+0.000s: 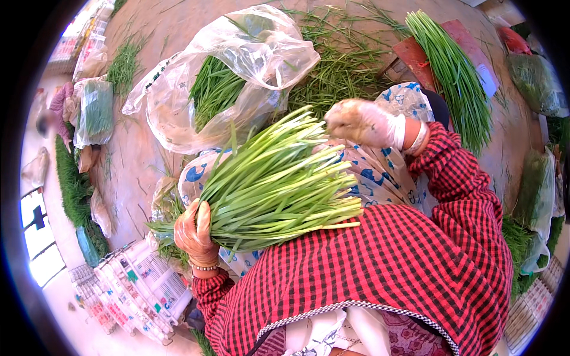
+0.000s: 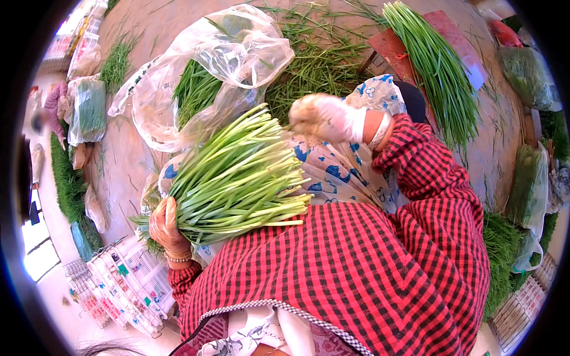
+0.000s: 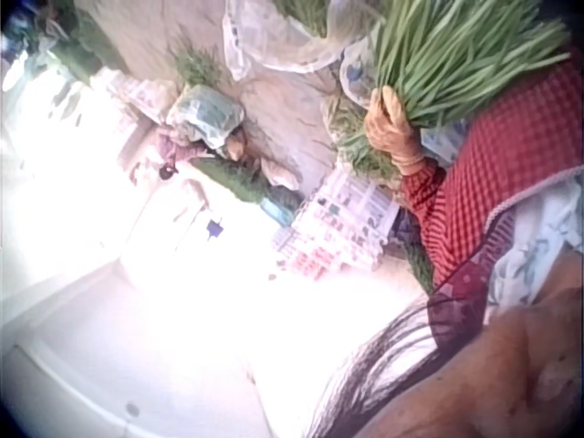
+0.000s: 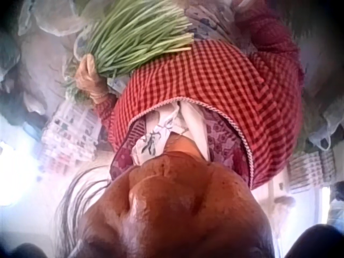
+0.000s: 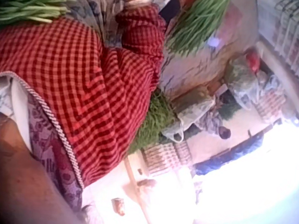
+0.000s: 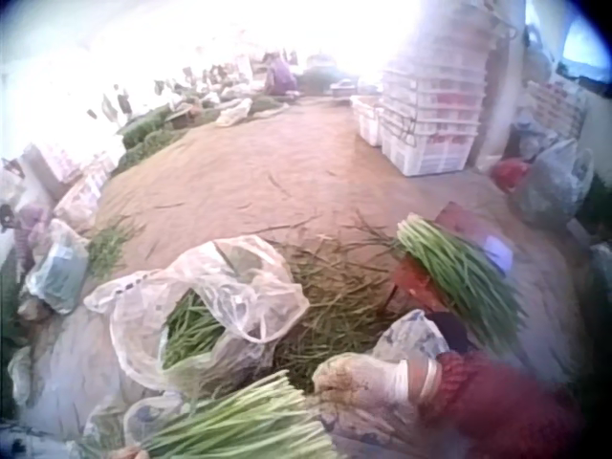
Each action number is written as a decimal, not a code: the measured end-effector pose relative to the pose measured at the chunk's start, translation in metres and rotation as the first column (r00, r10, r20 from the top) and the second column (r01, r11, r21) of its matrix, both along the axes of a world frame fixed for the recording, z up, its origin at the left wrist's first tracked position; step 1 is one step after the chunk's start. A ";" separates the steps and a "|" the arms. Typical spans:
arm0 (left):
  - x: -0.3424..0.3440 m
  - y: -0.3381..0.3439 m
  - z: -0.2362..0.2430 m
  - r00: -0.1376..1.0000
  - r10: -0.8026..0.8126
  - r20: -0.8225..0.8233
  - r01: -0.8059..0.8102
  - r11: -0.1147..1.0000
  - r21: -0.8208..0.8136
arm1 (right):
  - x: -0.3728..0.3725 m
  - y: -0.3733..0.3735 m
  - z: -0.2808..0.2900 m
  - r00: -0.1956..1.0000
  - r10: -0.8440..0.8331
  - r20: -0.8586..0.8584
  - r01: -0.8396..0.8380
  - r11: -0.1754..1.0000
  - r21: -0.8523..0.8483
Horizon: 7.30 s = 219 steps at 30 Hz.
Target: The person bundles bunches of chives by gathering the stalks together, tying them with red strings, and placing the finished bundles into plastic bags.
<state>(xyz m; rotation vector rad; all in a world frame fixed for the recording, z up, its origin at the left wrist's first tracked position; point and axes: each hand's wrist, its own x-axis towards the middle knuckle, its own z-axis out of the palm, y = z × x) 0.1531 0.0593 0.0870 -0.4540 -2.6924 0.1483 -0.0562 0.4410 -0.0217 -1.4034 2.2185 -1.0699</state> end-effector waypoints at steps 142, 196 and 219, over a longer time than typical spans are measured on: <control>-0.005 0.028 -0.033 0.445 -0.436 0.782 -0.892 -0.298 0.341 | 0.001 -0.107 0.014 0.166 0.413 0.896 0.549 0.716 -0.432; -0.001 0.037 -0.011 0.427 -0.529 0.733 -0.899 -0.337 0.280 | -0.113 -0.074 0.092 0.942 -0.032 0.333 -0.039 0.978 0.204; -0.004 0.023 -0.033 0.367 -0.457 0.810 -0.923 -0.073 0.377 | -0.096 -0.089 0.107 0.942 -0.196 -0.272 0.271 0.923 0.273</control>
